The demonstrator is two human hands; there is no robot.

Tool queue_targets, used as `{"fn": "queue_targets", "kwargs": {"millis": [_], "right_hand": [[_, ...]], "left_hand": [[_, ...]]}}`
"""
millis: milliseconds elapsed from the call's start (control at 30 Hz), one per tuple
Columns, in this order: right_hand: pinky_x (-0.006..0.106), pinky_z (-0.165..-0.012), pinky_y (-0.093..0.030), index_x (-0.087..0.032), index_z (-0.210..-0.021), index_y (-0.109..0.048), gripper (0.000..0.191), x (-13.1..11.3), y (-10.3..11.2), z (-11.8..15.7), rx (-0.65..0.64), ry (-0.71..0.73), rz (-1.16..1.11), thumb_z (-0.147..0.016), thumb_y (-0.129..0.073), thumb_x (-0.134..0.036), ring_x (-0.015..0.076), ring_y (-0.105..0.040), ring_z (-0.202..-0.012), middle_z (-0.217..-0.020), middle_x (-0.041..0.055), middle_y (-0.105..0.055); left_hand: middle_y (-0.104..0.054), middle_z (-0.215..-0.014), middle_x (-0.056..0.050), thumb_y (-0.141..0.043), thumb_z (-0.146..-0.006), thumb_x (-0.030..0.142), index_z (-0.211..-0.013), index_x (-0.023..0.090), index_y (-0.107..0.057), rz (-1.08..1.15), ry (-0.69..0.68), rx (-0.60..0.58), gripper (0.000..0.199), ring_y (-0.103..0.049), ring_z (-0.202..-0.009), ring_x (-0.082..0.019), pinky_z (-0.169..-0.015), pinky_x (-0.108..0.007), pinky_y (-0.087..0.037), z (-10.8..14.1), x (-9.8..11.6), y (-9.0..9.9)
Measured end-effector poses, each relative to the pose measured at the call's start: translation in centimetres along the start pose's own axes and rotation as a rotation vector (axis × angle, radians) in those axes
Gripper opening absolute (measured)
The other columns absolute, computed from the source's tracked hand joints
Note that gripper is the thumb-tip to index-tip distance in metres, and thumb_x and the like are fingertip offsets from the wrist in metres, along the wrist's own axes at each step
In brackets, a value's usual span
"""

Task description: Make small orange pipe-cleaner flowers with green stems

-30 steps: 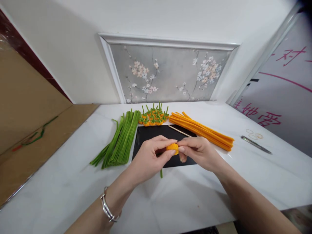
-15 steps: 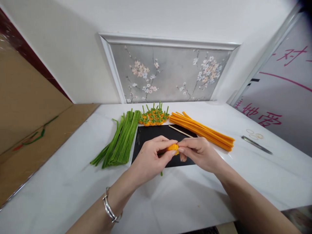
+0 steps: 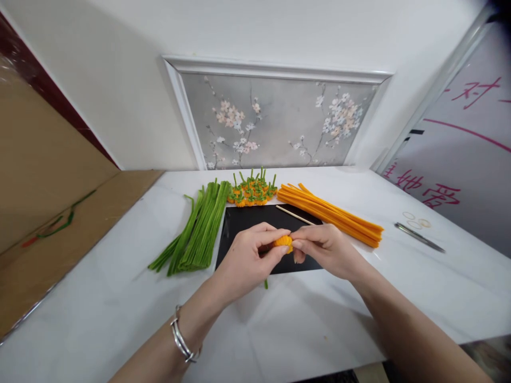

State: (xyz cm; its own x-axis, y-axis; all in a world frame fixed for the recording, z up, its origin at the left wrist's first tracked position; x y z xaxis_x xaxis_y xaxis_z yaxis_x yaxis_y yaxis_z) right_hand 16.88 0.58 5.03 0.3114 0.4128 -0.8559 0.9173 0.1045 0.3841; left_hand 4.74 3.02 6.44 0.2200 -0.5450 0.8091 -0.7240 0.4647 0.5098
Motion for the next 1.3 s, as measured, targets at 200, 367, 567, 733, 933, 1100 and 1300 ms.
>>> {"fn": "queue_targets", "kwargs": {"millis": [200,367,567,733,933,1100,1300], "right_hand": [[0.021,-0.058,-0.049,-0.018,-0.085,-0.069,0.018,-0.3,-0.1,0.1,0.019,0.005,0.081,-0.09,-0.052,-0.019,0.0101,-0.061,-0.059,-0.066,0.0001,-0.063],[0.022,-0.058,-0.048,-0.017,-0.086,-0.067,0.02,-1.2,-0.1,0.2,0.073,0.148,0.234,-0.092,-0.048,-0.017,0.0102,-0.058,-0.057,-0.064,0.0004,-0.062],[0.023,-0.057,-0.046,-0.015,-0.087,-0.065,0.02,-1.9,-0.2,0.3,0.118,0.255,0.388,-0.092,-0.046,-0.014,0.0111,-0.056,-0.058,-0.066,0.0018,-0.061],[0.021,-0.06,-0.047,-0.017,-0.075,-0.062,0.027,-1.3,0.0,0.0,0.071,0.125,0.235,-0.095,-0.044,-0.018,0.0096,-0.057,-0.058,-0.064,-0.0004,-0.061],[0.021,-0.059,-0.048,-0.018,-0.08,-0.064,0.02,-0.8,0.1,-0.1,0.059,0.046,0.193,-0.092,-0.049,-0.02,0.0102,-0.059,-0.058,-0.064,-0.0008,-0.062],[0.021,-0.058,-0.048,-0.018,-0.086,-0.066,0.018,-0.9,0.1,0.0,0.096,0.099,0.249,-0.092,-0.049,-0.018,0.0102,-0.059,-0.056,-0.063,-0.0008,-0.063],[0.021,-0.059,-0.048,-0.017,-0.085,-0.067,0.019,-0.9,0.1,0.0,0.097,0.12,0.322,-0.091,-0.049,-0.015,0.0103,-0.059,-0.056,-0.063,-0.0002,-0.063]], "left_hand": [[-0.06,-0.088,0.0,-0.055,-0.086,0.015,-0.104,0.025,-0.073,-0.008,-0.015,0.011,0.027,-0.05,-0.061,-0.007,-0.05,-0.019,-0.036,0.0,0.0,0.0],[-0.062,-0.089,-0.001,-0.054,-0.086,0.014,-0.102,0.024,-0.073,-0.026,-0.023,0.019,0.027,-0.055,-0.067,-0.008,-0.055,-0.019,-0.04,0.0,-0.1,0.0],[-0.064,-0.091,-0.003,-0.054,-0.088,0.019,-0.101,0.021,-0.073,0.006,0.005,0.031,0.023,-0.059,-0.075,-0.012,-0.062,-0.022,-0.045,-0.4,-0.4,-0.1],[-0.066,-0.093,-0.006,-0.061,-0.084,0.024,-0.105,0.019,-0.073,0.092,0.066,0.026,0.024,-0.061,-0.082,-0.015,-0.073,-0.027,-0.048,-0.5,-1.0,0.2],[-0.067,-0.095,-0.006,-0.062,-0.083,0.023,-0.104,0.019,-0.073,0.106,0.065,0.039,0.024,-0.062,-0.085,-0.016,-0.076,-0.028,-0.049,-0.4,-1.1,0.4],[-0.066,-0.094,-0.005,-0.06,-0.084,0.019,-0.102,0.02,-0.073,0.079,0.035,0.06,0.023,-0.062,-0.082,-0.014,-0.072,-0.025,-0.05,-0.5,-0.9,0.1],[-0.066,-0.095,-0.005,-0.058,-0.085,0.019,-0.1,0.02,-0.073,0.073,0.028,0.076,0.022,-0.063,-0.082,-0.014,-0.072,-0.025,-0.051,-0.5,-1.2,-0.1]]}}
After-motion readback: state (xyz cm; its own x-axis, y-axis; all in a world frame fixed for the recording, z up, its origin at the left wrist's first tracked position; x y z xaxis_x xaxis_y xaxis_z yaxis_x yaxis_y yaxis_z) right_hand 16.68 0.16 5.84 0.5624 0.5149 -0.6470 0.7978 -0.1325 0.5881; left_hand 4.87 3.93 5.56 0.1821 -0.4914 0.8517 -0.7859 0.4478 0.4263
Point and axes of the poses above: each hand's wrist, its own z-axis away from the middle knuckle, its own y-axis out of the back of the hand, x = y × z, the point moved 8 cm from there along -z, towards the middle knuckle
